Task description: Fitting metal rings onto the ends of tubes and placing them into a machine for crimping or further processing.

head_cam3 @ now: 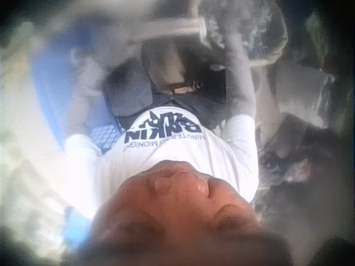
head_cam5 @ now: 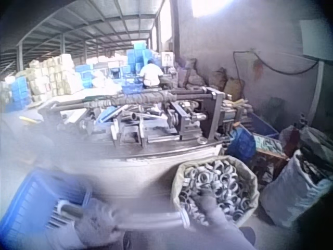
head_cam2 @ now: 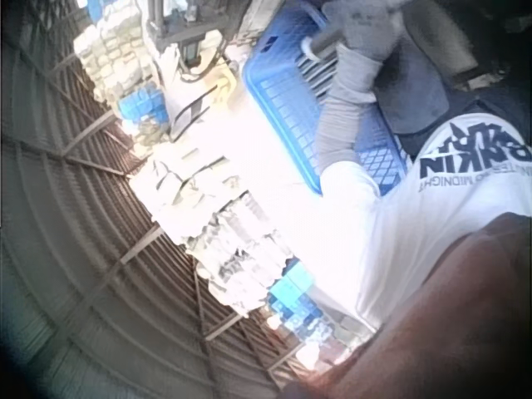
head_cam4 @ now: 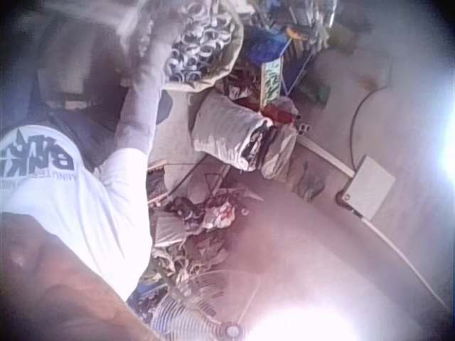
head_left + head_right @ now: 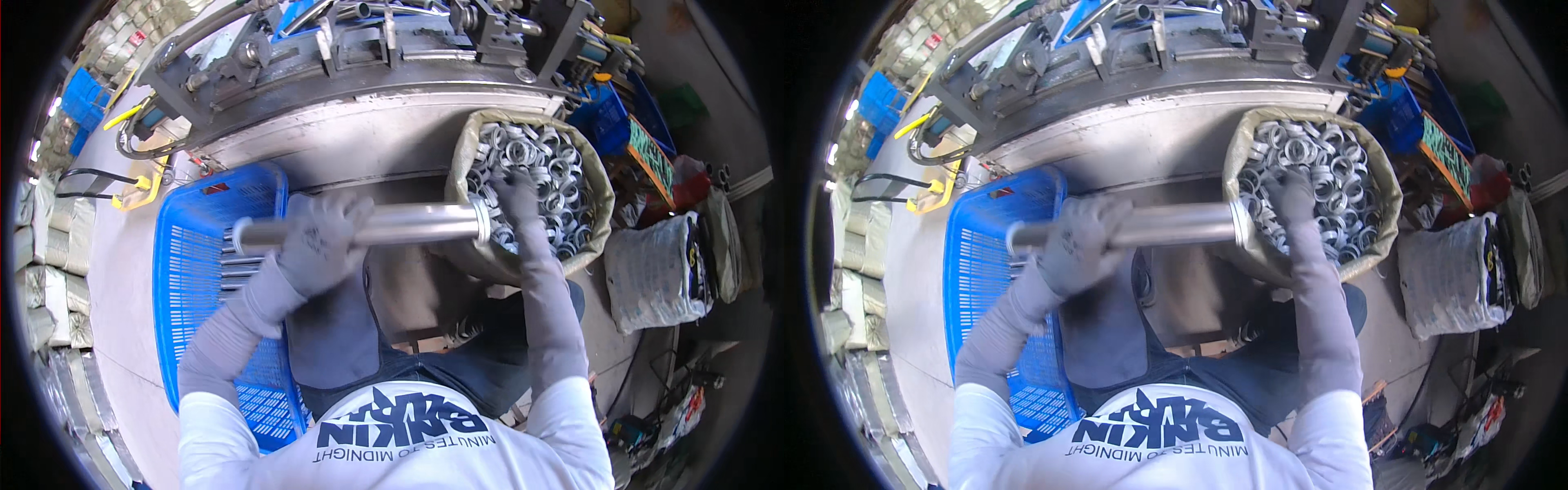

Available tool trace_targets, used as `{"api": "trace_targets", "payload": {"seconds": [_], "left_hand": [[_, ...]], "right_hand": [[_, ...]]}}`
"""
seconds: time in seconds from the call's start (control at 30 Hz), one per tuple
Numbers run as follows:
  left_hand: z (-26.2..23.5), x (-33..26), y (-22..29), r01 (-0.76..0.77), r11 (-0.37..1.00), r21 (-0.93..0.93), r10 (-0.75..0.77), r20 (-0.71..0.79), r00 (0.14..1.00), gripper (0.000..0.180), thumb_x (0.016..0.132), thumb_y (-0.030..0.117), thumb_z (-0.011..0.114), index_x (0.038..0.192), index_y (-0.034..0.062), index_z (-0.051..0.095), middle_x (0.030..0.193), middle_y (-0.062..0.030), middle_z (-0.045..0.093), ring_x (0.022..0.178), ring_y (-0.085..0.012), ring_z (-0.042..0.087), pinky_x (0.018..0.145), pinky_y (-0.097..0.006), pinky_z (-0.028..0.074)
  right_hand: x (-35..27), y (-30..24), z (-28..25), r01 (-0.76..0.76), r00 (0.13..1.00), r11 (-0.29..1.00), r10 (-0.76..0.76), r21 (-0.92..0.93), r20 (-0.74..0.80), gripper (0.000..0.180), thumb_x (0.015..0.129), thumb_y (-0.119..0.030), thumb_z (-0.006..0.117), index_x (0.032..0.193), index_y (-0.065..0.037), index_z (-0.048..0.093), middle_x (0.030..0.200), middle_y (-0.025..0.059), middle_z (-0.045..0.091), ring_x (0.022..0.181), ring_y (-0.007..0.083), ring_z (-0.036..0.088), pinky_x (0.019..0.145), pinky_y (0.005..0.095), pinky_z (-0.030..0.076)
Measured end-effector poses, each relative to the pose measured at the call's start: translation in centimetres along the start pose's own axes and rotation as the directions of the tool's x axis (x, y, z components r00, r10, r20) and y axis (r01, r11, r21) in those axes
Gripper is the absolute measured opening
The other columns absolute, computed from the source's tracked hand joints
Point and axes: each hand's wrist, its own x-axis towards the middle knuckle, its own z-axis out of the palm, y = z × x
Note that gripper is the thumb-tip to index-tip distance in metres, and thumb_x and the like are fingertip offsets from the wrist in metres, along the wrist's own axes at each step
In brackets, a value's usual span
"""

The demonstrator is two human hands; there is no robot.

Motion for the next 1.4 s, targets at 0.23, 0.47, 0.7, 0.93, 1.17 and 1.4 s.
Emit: {"api": "trace_targets", "payload": {"seconds": [0.23,0.47,0.7,0.93,1.17,1.4], "left_hand": [[-4.0,16.8,-12.6,0.143,0.928,0.343,0.017,-0.422,0.906,0.06,0.085,0.024,0.075,0.142,0.0172,0.058,0.127,-0.0133,0.067,0.12,-0.0322,0.064,0.099,-0.049,0.051],[-3.1,31.4,-20.7,0.323,0.863,0.389,-0.205,-0.316,0.926,0.069,0.085,0.025,0.076,0.149,0.012,0.053,0.136,-0.0185,0.064,0.128,-0.0374,0.061,0.109,-0.049,0.048],[-0.1,32.0,-25.0,0.264,0.915,0.307,-0.218,-0.175,0.96,0.075,0.085,0.024,0.076,0.154,0.0122,0.049,0.148,-0.018,0.059,0.138,-0.0355,0.056,0.117,-0.045,0.044],[2.3,28.5,-18.7,0.12,0.912,0.393,0.046,-0.388,0.92,0.068,0.089,0.023,0.074,0.151,0.0082,0.049,0.148,-0.016,0.059,0.135,-0.0372,0.057,0.114,-0.049,0.044],[7.4,1.4,-16.3,0.081,0.996,-0.032,-0.087,-0.383,0.92,0.048,0.092,0.017,0.071,0.138,0.007,0.063,0.14,-0.0203,0.063,0.13,-0.042,0.057,0.112,-0.05,0.044],[18.5,-20.8,-21.6,0.834,0.552,0.016,-0.809,0.252,0.531,0.049,0.097,0.034,0.063,0.139,0.0091,0.065,0.145,-0.0185,0.063,0.139,-0.0328,0.056,0.115,-0.045,0.043]], "right_hand": [[-6.4,-6.9,-9.6,-0.342,0.885,0.118,0.373,0.932,0.278,0.044,0.098,-0.018,0.066,0.136,0.003,0.06,0.1,0.0081,0.07,0.082,0.0125,0.067,0.069,0.0273,0.057],[-5.9,-2.4,-8.9,-0.243,0.97,-0.109,-0.005,0.964,0.244,0.045,0.11,-0.022,0.056,0.15,-0.003,0.052,0.117,0.0105,0.07,0.095,0.0195,0.069,0.074,0.0324,0.06],[-4.7,-3.5,-8.6,-0.29,0.942,-0.302,0.076,0.908,0.327,0.048,0.11,-0.03,0.049,0.151,-0.005,0.052,0.127,0.019,0.07,0.094,0.0301,0.071,0.077,0.0402,0.061],[-5.0,-1.9,-9.6,-0.334,0.921,-0.363,0.069,0.87,0.383,0.053,0.114,-0.042,0.038,0.153,-0.008,0.05,0.112,0.0165,0.074,0.088,0.0238,0.071,0.071,0.0312,0.059],[-5.9,0.3,-6.0,-0.253,0.965,0.285,0.141,0.925,0.22,0.05,0.112,-0.032,0.048,0.153,-0.002,0.046,0.109,0.012,0.07,0.091,0.0179,0.068,0.073,0.0305,0.059],[-7.1,-1.2,-7.6,-0.312,0.92,0.149,0.292,0.938,0.26,0.052,0.109,-0.043,0.055,0.149,-0.009,0.054,0.149,0.0093,0.057,0.119,0.024,0.064,0.099,0.0396,0.054]]}}
